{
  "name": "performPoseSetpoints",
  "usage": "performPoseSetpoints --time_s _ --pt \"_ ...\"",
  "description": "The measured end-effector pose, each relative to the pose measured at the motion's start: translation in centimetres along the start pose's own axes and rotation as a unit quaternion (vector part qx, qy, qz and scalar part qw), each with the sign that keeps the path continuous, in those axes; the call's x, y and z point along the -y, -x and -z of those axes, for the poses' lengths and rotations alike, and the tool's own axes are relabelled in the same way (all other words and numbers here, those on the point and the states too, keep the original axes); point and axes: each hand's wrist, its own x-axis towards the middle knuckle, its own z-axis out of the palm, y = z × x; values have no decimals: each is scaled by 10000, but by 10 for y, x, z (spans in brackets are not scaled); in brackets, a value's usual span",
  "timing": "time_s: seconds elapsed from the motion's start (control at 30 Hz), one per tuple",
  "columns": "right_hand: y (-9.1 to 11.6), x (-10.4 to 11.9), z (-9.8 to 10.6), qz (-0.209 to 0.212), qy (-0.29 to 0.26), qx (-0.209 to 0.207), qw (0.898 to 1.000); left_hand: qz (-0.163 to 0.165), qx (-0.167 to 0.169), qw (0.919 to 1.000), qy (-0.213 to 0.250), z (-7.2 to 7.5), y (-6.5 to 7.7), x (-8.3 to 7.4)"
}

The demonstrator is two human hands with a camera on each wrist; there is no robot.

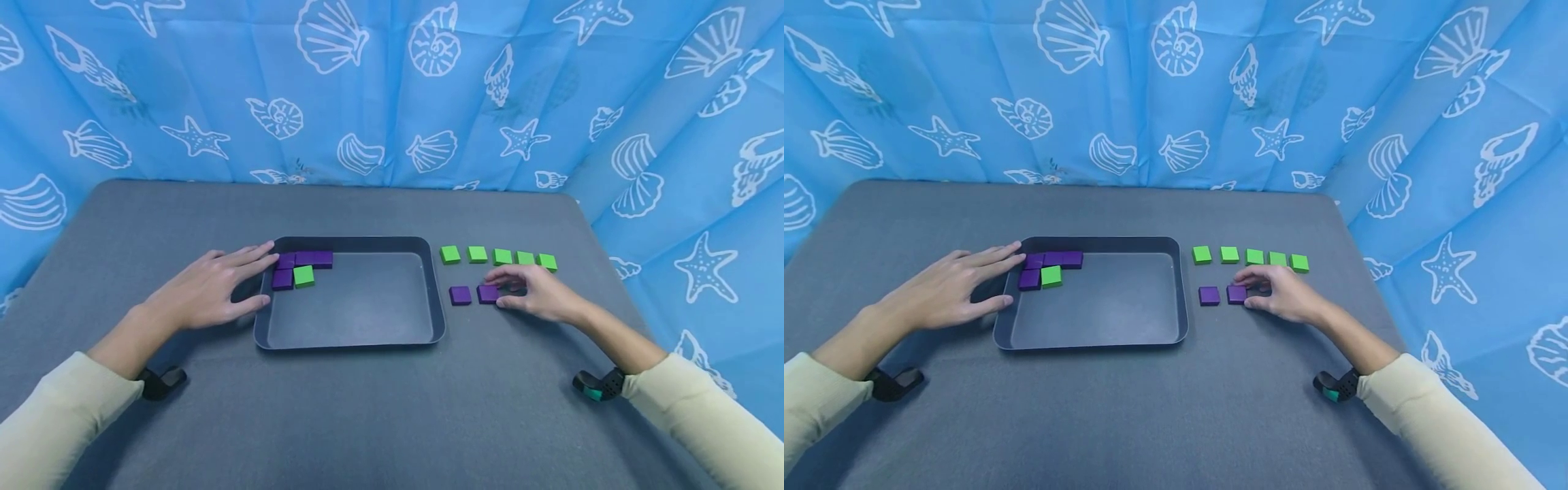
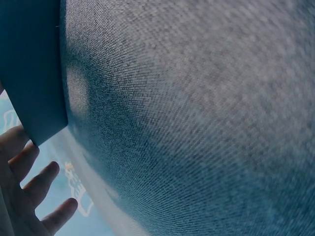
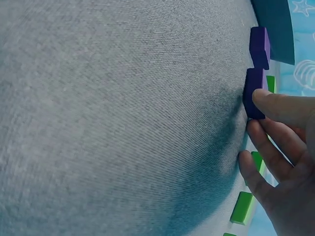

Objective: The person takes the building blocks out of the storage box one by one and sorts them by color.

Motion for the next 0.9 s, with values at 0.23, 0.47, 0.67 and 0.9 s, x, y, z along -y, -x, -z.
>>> performPoseSetpoints --time_s 0.23,0.47,0.67,0.9 --pt "-2 -2 0 15 -102 48 9999 1 8 10000 60 1 0 0" --pt "-6 0 2 -32 -109 120 9999 -8 -7 10000 54 0 -1 0" --pt "-20 14 5 3 60 -8 10000 -20 -6 10000 -1 2 -2 0" --pt "-54 49 8 489 281 -398 9976 -4 77 10000 -23 5 -2 0"
